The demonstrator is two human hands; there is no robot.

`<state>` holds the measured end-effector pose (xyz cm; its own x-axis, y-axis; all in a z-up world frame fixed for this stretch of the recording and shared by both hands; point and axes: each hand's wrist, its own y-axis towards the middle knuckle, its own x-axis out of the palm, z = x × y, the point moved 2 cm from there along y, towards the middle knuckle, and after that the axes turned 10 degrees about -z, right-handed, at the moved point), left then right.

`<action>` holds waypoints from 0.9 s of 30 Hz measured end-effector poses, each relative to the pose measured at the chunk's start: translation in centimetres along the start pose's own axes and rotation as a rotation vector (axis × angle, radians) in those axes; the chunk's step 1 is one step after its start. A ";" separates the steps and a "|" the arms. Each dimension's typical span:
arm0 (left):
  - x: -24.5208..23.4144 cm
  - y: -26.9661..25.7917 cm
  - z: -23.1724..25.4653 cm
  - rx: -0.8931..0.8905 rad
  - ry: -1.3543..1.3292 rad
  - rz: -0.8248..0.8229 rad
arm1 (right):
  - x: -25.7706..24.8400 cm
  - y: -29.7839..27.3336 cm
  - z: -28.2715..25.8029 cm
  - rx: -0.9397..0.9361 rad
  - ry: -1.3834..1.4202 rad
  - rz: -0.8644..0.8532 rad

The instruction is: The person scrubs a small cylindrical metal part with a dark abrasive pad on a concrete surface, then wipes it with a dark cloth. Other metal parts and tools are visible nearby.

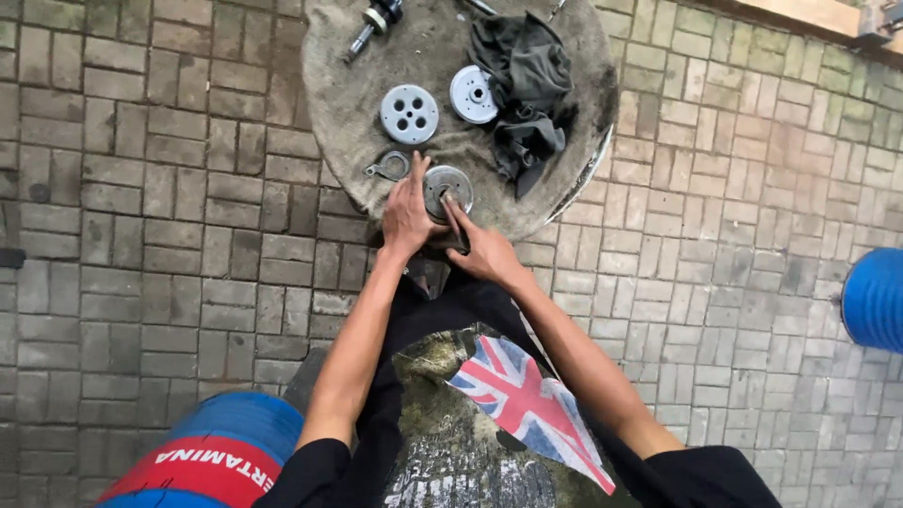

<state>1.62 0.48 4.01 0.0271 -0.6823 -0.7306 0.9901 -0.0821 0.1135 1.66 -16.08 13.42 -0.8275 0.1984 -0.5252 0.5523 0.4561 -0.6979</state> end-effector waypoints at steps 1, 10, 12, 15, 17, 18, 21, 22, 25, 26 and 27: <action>0.3 0.0 -0.4 -0.001 -0.002 -0.004 | 0.2 0.3 -0.1 0.003 0.002 -0.002; -0.5 0.1 0.4 -0.020 -0.001 0.015 | 0.6 -0.4 -0.4 0.018 0.028 0.057; -0.3 0.0 0.2 -0.024 -0.007 -0.001 | 0.9 -0.7 -0.4 0.027 0.054 0.045; 0.2 -0.1 0.1 -0.018 0.000 -0.003 | 0.4 -0.7 -0.9 0.023 0.042 0.037; 0.6 0.1 -0.6 0.009 0.036 -0.004 | -0.1 1.3 -0.7 -0.001 0.062 0.048; 0.8 0.1 -0.8 0.034 0.072 -0.004 | -0.2 2.2 -0.6 -0.025 0.082 0.058; 0.6 0.1 -0.7 0.024 0.081 -0.001 | -0.8 1.6 -1.4 -0.016 0.051 0.037; 0.4 -0.1 -0.8 0.024 0.087 -0.001 | -0.8 0.7 -1.6 -0.021 0.054 0.039; 0.4 0.0 -0.5 0.003 0.025 -0.001 | -0.8 -1.0 -1.3 0.012 0.006 -0.009; 0.3 0.1 -0.5 0.000 0.014 -0.003 | -0.6 -0.7 -1.1 0.021 0.009 0.000; 0.3 -0.1 -0.4 -0.004 0.003 -0.007 | -0.2 -0.4 -0.8 0.030 0.014 0.006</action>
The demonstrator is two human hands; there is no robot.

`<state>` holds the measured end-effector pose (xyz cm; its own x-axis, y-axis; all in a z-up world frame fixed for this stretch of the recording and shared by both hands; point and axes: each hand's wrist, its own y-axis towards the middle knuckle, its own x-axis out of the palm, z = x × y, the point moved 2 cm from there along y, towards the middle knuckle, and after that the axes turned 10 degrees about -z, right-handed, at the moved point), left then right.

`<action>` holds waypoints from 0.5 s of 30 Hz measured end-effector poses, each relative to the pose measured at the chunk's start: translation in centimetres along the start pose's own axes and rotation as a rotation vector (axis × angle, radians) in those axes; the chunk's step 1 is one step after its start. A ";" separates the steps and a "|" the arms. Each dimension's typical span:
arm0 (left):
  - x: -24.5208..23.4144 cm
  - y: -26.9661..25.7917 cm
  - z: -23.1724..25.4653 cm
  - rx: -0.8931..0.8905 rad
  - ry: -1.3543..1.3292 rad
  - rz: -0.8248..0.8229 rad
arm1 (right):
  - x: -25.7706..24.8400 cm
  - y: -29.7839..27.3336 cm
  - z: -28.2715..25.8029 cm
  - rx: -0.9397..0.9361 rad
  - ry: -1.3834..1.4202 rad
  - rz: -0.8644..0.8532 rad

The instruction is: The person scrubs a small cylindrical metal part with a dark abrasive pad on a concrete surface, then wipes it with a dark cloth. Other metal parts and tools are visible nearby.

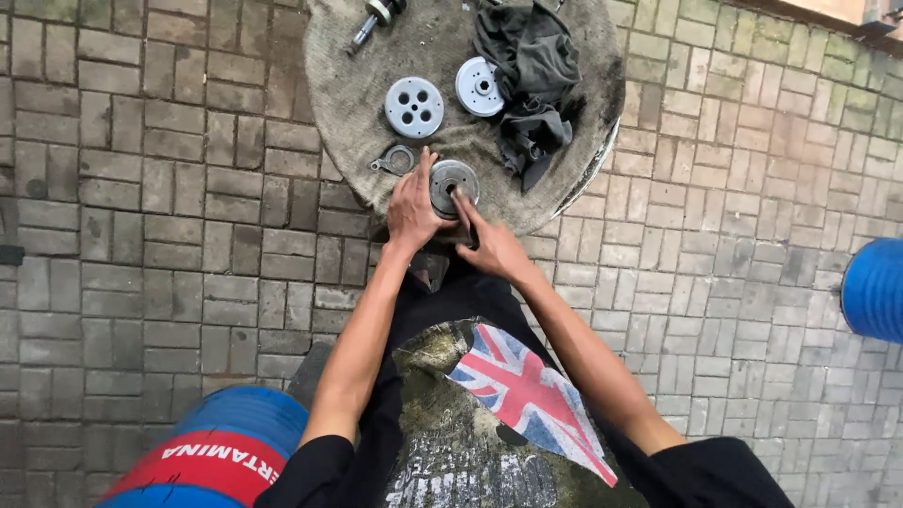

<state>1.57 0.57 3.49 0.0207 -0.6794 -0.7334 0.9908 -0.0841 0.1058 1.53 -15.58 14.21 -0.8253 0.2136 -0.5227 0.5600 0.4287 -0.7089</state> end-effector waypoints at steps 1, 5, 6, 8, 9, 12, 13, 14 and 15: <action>0.1 0.0 -0.3 -0.002 0.002 0.001 | -0.3 0.2 -0.4 -0.002 0.000 -0.001; 1.0 -0.1 -0.9 0.009 0.014 -0.006 | -0.6 1.0 0.2 -0.070 0.041 0.035; 1.1 0.3 -1.1 0.019 0.021 0.001 | -0.9 1.5 0.7 -0.085 0.012 0.033; 0.8 0.0 -0.8 0.016 0.014 0.003 | -0.5 0.0 0.6 -0.068 0.019 0.027; 0.6 0.0 -0.6 0.011 0.005 0.006 | -0.5 -0.6 0.5 -0.050 0.024 0.019; 0.7 0.1 -0.8 0.010 0.021 0.012 | -0.4 0.4 0.7 -0.072 0.027 0.020; 0.8 0.5 -0.9 0.015 0.018 0.009 | -0.7 1.0 0.7 -0.067 0.029 0.024; 1.0 0.4 -1.0 0.026 0.047 0.011 | -0.6 1.4 0.6 -0.072 0.036 0.025; 1.0 0.3 -1.2 0.037 0.075 0.013 | -0.6 1.8 0.4 -0.077 0.042 0.027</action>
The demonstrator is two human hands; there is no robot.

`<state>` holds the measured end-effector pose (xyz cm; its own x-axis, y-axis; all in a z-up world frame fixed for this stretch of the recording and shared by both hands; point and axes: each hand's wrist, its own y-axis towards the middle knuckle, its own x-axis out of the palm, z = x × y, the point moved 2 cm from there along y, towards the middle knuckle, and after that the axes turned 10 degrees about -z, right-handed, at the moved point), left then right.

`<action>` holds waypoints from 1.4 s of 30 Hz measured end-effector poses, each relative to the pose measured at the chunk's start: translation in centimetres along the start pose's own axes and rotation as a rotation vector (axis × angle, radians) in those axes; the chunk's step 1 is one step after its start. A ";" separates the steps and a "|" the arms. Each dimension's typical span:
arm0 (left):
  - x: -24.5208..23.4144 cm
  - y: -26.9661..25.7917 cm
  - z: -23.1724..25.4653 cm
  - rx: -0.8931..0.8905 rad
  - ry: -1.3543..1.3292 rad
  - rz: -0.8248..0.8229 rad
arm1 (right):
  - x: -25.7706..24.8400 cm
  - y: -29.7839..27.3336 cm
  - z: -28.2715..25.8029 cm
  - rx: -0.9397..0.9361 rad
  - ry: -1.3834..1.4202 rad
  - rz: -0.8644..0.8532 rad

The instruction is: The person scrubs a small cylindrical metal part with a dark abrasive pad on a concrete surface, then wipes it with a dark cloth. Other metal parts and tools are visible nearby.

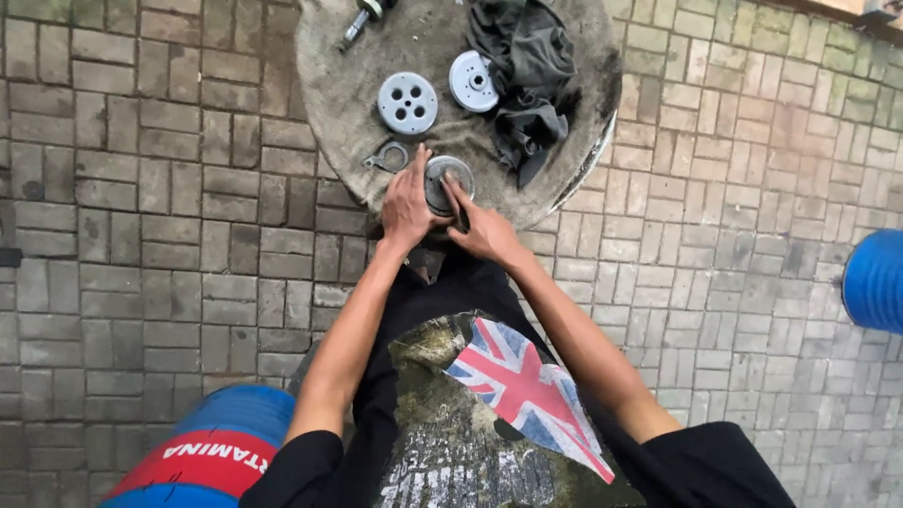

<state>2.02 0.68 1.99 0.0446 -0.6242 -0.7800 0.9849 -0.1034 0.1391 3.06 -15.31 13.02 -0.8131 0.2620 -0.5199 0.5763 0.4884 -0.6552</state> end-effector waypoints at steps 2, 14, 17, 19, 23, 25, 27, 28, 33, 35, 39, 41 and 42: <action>-0.3 -0.2 0.1 -0.005 -0.010 -0.005 | 0.4 -0.5 0.5 0.025 -0.036 -0.014; -0.4 -0.4 0.5 -0.007 -0.080 -0.014 | 0.6 -1.2 1.0 0.017 0.001 -0.013; -0.9 -0.1 0.7 -0.009 -0.113 0.004 | 0.6 -1.5 0.9 -0.004 0.028 -0.008; -0.7 -0.1 0.6 -0.007 -0.127 0.009 | 0.3 -1.3 0.8 -0.015 0.034 -0.015; -0.5 0.0 0.5 0.005 -0.070 -0.006 | -0.2 -0.2 0.8 0.021 -0.014 -0.030; -0.7 -0.3 0.7 0.002 -0.059 -0.015 | -0.2 -0.7 0.3 0.020 -0.011 -0.024; -0.7 0.0 0.9 -0.056 -0.141 -0.033 | -0.8 -2.0 -0.3 0.075 -0.028 -0.035; -0.9 0.2 0.7 -0.053 -0.139 -0.027 | -0.4 -1.3 0.2 0.071 -0.032 -0.030; -0.5 0.2 0.4 -0.013 -0.040 -0.021 | -0.6 -0.5 -0.5 0.034 0.033 -0.014; -0.5 0.0 0.4 -0.004 -0.025 -0.026 | -0.3 -0.2 -0.1 0.021 0.035 0.005; -0.4 0.2 0.2 -0.011 -0.038 -0.026 | 0.1 -0.4 1.0 0.004 0.015 0.021; -0.2 -0.1 -0.1 -0.017 -0.045 -0.011 | 0.5 -0.6 1.5 0.019 0.011 0.007; 0.1 -0.2 0.0 -0.021 -0.060 -0.004 | 0.6 -0.9 2.0 0.046 0.012 -0.008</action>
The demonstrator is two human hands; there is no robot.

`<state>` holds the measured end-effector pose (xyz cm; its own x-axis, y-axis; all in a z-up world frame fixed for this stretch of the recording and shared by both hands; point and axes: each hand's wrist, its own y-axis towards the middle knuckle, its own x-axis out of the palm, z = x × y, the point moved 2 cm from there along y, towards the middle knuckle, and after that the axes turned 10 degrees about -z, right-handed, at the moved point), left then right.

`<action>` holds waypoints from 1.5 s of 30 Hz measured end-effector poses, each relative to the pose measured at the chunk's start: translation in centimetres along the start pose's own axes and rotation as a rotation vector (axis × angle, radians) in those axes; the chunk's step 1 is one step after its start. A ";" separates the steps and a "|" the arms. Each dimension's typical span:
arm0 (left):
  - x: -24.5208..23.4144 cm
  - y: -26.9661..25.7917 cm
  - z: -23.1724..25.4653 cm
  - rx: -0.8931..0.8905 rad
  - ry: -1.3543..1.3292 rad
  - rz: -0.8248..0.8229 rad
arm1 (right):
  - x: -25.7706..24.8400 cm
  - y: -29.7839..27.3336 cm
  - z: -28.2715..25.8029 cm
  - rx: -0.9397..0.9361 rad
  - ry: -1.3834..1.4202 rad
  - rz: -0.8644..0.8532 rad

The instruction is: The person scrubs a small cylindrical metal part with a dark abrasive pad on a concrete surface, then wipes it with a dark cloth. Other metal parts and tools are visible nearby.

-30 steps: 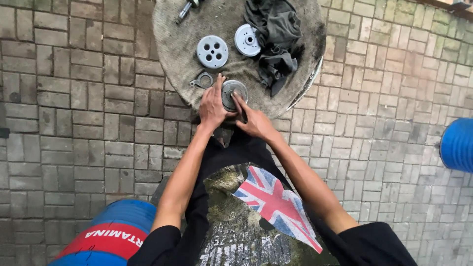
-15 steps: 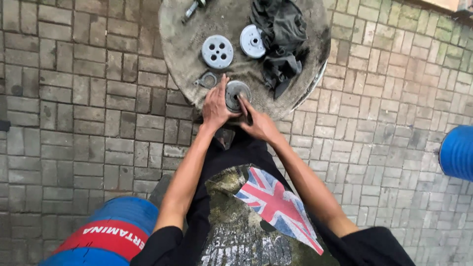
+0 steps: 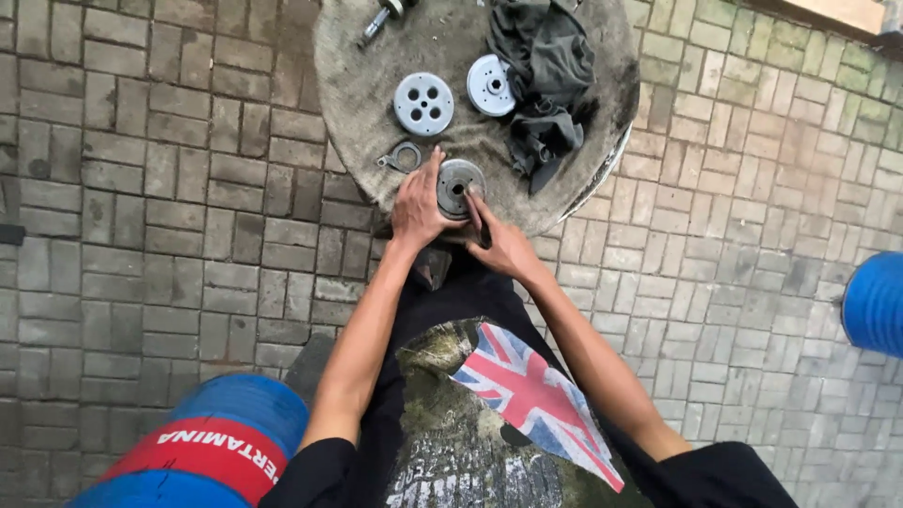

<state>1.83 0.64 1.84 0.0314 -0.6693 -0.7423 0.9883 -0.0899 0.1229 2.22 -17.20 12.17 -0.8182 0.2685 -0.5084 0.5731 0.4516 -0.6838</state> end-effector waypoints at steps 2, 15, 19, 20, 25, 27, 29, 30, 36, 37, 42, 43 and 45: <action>0.5 -0.1 -0.3 -0.007 0.011 -0.009 | -0.2 0.7 -0.6 0.011 -0.005 -0.015; -0.5 0.1 0.5 0.017 -0.004 0.012 | -0.2 0.3 -1.0 -0.007 -0.016 -0.056; 0.5 -0.1 -0.6 0.033 0.023 -0.022 | -0.7 1.8 -1.7 -0.025 0.004 -0.006; 0.5 -0.2 -0.6 0.031 0.020 -0.016 | -0.7 1.6 -1.7 -0.036 -0.011 0.001; -0.9 0.1 0.5 0.030 -0.040 0.010 | -0.3 -0.2 -0.9 -0.079 -0.024 0.020; -1.0 0.2 0.8 0.030 -0.046 0.021 | -0.1 0.0 -0.7 -0.073 -0.028 0.003; -0.1 0.2 -0.1 0.032 -0.027 0.006 | -0.7 0.6 -1.8 -0.046 -0.034 -0.005; 0.5 0.2 -0.6 0.029 -0.008 -0.008 | -0.9 0.9 -2.3 -0.019 -0.041 -0.018; -1.1 0.2 1.1 -0.002 -0.017 -0.021 | -0.7 -0.1 -0.8 -0.014 -0.096 -0.021; -1.0 0.3 0.9 0.001 -0.015 -0.017 | -0.6 0.0 -0.7 -0.017 -0.098 -0.017; 0.8 0.2 -0.9 0.012 -0.009 -0.031 | -1.8 -0.4 -3.6 0.015 -0.038 -0.027; 0.8 0.1 -0.8 0.008 -0.017 -0.040 | -1.5 0.1 -3.3 0.025 -0.034 -0.034; 0.5 0.6 -0.9 0.013 0.043 -0.020 | -1.5 1.5 -3.3 -0.062 0.013 0.040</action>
<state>2.56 0.88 0.95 0.0188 -0.6351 -0.7722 0.9868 -0.1125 0.1166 4.15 -14.10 13.60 -0.7954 0.2979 -0.5278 0.6017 0.4924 -0.6289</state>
